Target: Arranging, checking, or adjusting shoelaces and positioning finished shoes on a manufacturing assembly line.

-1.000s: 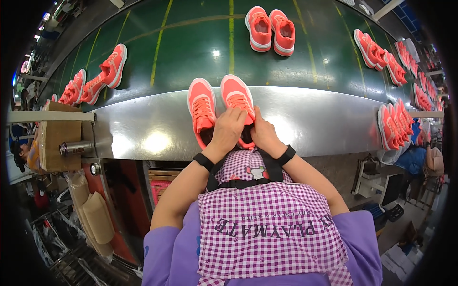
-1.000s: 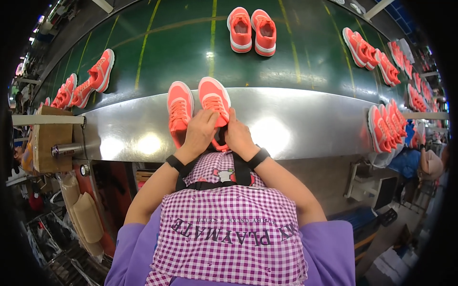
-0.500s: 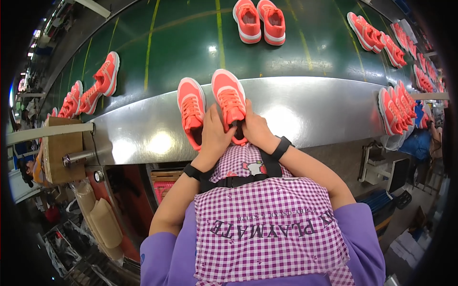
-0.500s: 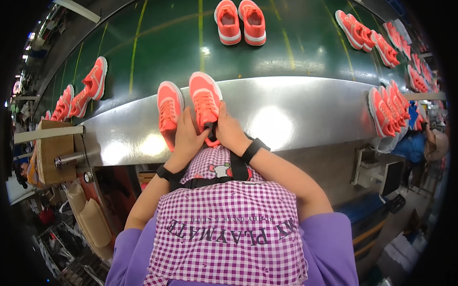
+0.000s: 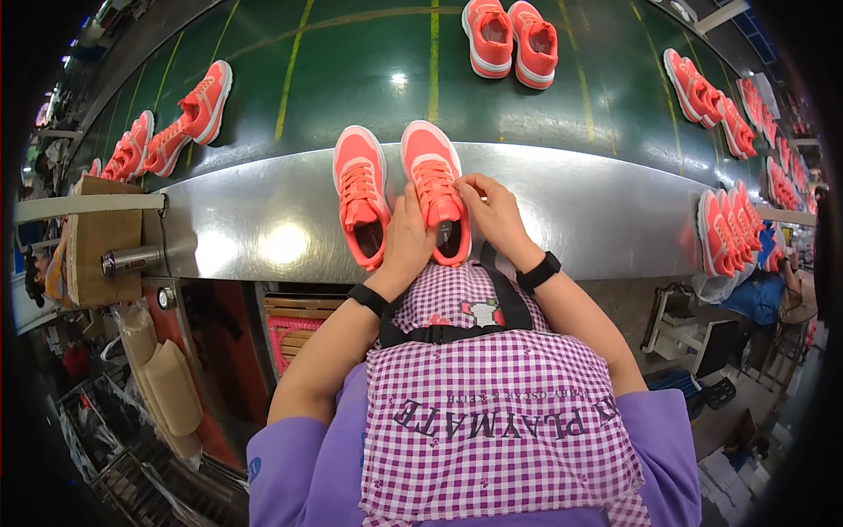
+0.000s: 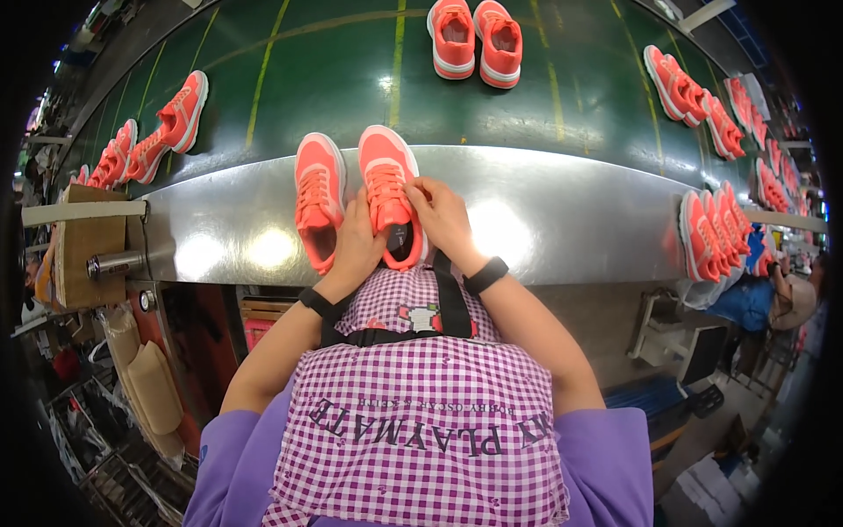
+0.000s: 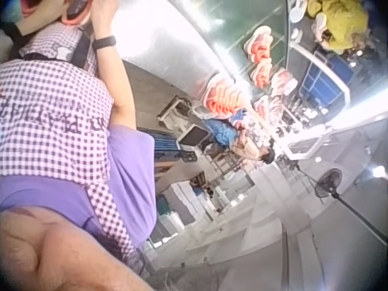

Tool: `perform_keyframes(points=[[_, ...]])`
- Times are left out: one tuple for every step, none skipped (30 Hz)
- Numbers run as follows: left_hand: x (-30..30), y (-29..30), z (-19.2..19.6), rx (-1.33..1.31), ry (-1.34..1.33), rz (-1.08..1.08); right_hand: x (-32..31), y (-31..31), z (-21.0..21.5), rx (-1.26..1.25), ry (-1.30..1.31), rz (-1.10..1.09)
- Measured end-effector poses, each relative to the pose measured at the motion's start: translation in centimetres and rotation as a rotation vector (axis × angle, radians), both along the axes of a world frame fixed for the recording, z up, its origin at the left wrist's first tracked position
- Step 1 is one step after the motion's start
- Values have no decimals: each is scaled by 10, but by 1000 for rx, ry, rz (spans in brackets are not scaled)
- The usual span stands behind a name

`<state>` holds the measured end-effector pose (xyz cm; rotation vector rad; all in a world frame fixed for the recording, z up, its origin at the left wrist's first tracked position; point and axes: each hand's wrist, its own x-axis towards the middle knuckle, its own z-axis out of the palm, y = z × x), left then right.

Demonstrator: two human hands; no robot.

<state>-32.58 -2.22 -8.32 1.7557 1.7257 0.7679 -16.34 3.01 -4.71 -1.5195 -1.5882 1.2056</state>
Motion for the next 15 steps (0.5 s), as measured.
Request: perform_keyframes(points=[[3, 0, 0, -6, -10, 31, -2, 4, 0, 39, -18, 17], [5, 0, 0, -12, -21, 62, -3, 7, 1, 77, -37, 34], [6, 0, -1, -16, -24, 65, -4, 12, 2, 73, -40, 37], [6, 0, -1, -13, -13, 68, -5, 17, 5, 124, -76, 41], [7, 0, -2, -9, -2, 72, -5, 22, 7, 175, -111, 45], [8, 0, -1, -14, -5, 78, -5, 25, 9, 171, -114, 51], [9, 0, -2, -5, -17, 76, -4, 30, 10, 134, -162, 91], [10, 1, -2, 3, -29, 75, -3, 33, 10, 97, -210, 131], [11, 1, -3, -1, -32, 81, -1, 34, 9, 93, -212, 138], [11, 1, -4, 13, -10, 70, 0, 34, 8, 47, -158, 124], [11, 0, -6, 27, 11, 59, 0, 34, 7, 0, -104, 110], [12, 1, -7, 21, 7, 68, 0, 35, 7, -6, -108, 119], [13, 1, -7, 35, 12, 70, 0, 36, 8, -14, -121, 127], [14, 1, -7, 49, 18, 73, 0, 37, 8, -22, -135, 134], [14, 1, -6, 42, 13, 84, 0, 39, 8, -28, -140, 146]])
